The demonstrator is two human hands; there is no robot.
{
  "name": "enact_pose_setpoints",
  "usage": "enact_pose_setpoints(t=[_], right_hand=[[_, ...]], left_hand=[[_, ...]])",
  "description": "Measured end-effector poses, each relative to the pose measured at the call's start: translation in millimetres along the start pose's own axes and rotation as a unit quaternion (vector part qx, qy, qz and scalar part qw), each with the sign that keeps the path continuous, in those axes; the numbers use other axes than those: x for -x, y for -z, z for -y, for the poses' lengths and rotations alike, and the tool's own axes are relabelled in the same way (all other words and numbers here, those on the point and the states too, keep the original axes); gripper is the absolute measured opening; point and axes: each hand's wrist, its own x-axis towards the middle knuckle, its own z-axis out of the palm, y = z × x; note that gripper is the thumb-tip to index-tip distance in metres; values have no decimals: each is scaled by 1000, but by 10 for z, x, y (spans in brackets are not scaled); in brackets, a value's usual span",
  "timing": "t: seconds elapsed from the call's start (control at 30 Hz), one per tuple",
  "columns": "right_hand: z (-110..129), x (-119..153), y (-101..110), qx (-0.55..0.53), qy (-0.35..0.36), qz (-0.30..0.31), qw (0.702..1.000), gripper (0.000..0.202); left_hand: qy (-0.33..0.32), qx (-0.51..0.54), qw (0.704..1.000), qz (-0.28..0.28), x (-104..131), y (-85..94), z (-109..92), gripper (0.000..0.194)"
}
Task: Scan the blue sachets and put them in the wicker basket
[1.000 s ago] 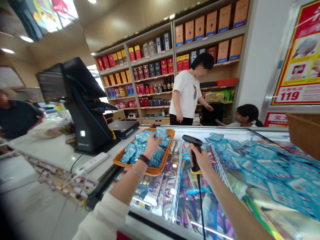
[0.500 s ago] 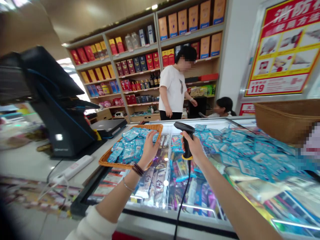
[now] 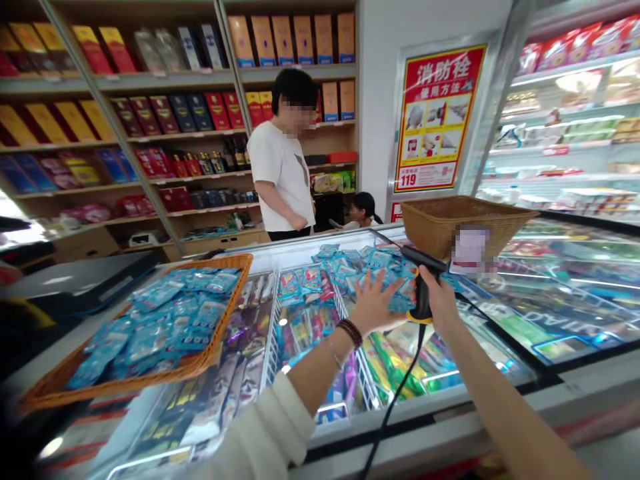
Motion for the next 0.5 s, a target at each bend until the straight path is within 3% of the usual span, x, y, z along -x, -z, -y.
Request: enact_pose_setpoints(t=[0.1, 0.2, 0.33, 0.5], right_hand=[[-40, -13, 118, -5, 0, -13, 1000, 40], [-133, -25, 135, 2, -15, -11, 1000, 37], [-240, -27, -30, 12, -27, 11, 1000, 40], [-300, 48, -509, 13, -34, 79, 996, 54]], left_hand=[[-3, -27, 999, 46, -109, -190, -102, 74], [28, -23, 998, 44, -122, -216, 8, 65], [75, 2, 997, 0, -41, -29, 337, 63], [97, 47, 990, -89, 199, 346, 823, 61]])
